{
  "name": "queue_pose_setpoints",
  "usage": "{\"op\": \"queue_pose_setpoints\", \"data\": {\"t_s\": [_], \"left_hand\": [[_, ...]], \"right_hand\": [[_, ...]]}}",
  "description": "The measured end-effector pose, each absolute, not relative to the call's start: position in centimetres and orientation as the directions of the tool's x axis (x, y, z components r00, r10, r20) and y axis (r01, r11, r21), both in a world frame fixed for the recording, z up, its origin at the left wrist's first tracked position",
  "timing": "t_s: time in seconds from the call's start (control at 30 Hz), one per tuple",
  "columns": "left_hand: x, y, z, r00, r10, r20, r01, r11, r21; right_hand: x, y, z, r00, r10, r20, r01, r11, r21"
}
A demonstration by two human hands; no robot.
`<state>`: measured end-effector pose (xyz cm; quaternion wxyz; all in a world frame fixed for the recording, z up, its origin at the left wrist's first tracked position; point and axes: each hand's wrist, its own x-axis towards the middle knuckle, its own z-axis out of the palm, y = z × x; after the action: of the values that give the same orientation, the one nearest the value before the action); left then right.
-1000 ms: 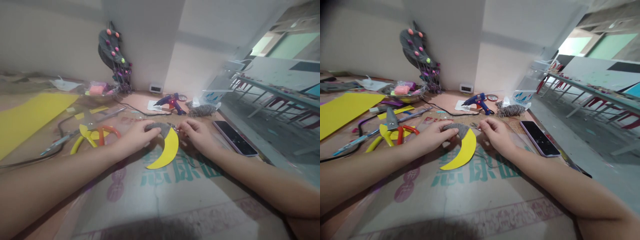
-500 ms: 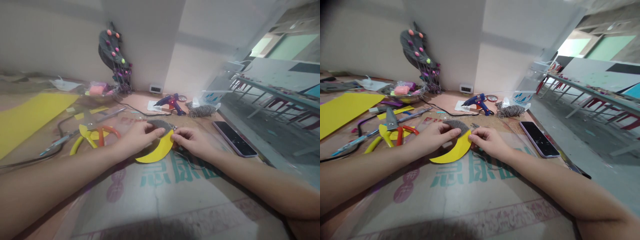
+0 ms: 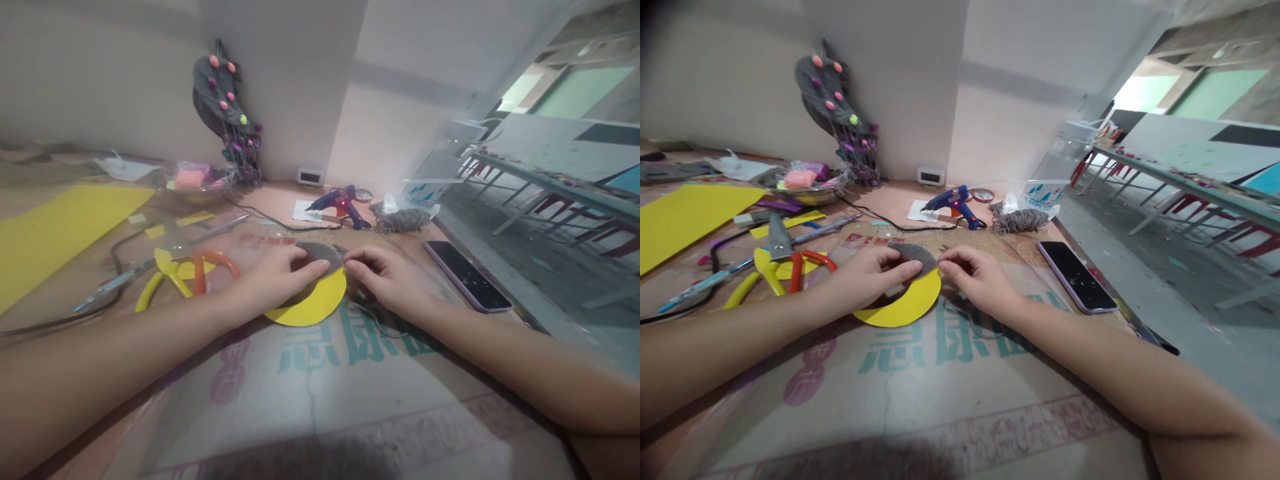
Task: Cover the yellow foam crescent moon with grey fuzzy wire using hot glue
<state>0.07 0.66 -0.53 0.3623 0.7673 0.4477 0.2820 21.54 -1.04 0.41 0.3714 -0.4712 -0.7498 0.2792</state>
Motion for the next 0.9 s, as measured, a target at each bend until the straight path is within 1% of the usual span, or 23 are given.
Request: {"op": "queue_pose_setpoints", "data": {"t_s": [0.13, 0.17, 0.2, 0.3, 0.33, 0.37, 0.43, 0.6, 0.73, 0.8, 0.9], "left_hand": [[0.1, 0.6, -0.46, 0.431, 0.896, 0.105, 0.474, -0.324, 0.819], [0.12, 0.58, -0.41, 0.43, 0.897, 0.107, 0.47, -0.323, 0.822], [0.14, 0.56, -0.37, 0.429, 0.897, 0.108, 0.466, -0.323, 0.824], [0.19, 0.51, -0.26, 0.426, 0.898, 0.106, 0.465, -0.318, 0.826], [0.19, 0.5, -0.22, 0.429, 0.897, 0.103, 0.466, -0.318, 0.826], [0.19, 0.49, -0.19, 0.433, 0.896, 0.102, 0.466, -0.319, 0.825], [0.19, 0.48, -0.14, 0.438, 0.893, 0.107, 0.471, -0.329, 0.818], [0.18, 0.57, -0.27, 0.436, 0.892, 0.116, 0.466, -0.334, 0.82], [0.17, 0.66, -0.5, 0.432, 0.895, 0.105, 0.484, -0.329, 0.811], [0.19, 0.65, -0.53, 0.44, 0.892, 0.105, 0.477, -0.331, 0.814], [0.24, 0.61, -0.5, 0.454, 0.885, 0.103, 0.451, -0.328, 0.83]], "right_hand": [[21.73, -0.81, 0.63, -0.307, 0.855, 0.418, 0.509, 0.519, -0.687], [21.75, -0.79, 0.67, -0.309, 0.841, 0.443, 0.484, 0.54, -0.688], [21.75, -0.8, 0.69, -0.308, 0.841, 0.444, 0.446, 0.54, -0.714], [21.57, -1.02, 0.62, -0.324, 0.892, 0.316, 0.33, 0.42, -0.845], [21.49, -1.1, 0.55, -0.334, 0.902, 0.275, 0.312, 0.381, -0.87], [21.42, -1.18, 0.46, -0.342, 0.904, 0.255, 0.303, 0.363, -0.881], [21.34, -1.24, 0.22, -0.354, 0.897, 0.264, 0.301, 0.377, -0.876], [21.58, -0.95, -0.1, -0.328, 0.908, 0.262, 0.363, 0.377, -0.852], [21.72, -0.71, 0.3, -0.284, 0.897, 0.337, 0.525, 0.44, -0.729], [21.71, -0.69, 0.5, -0.281, 0.893, 0.352, 0.568, 0.45, -0.689], [21.66, -0.79, 0.49, -0.257, 0.913, 0.318, 0.558, 0.409, -0.722]]}}
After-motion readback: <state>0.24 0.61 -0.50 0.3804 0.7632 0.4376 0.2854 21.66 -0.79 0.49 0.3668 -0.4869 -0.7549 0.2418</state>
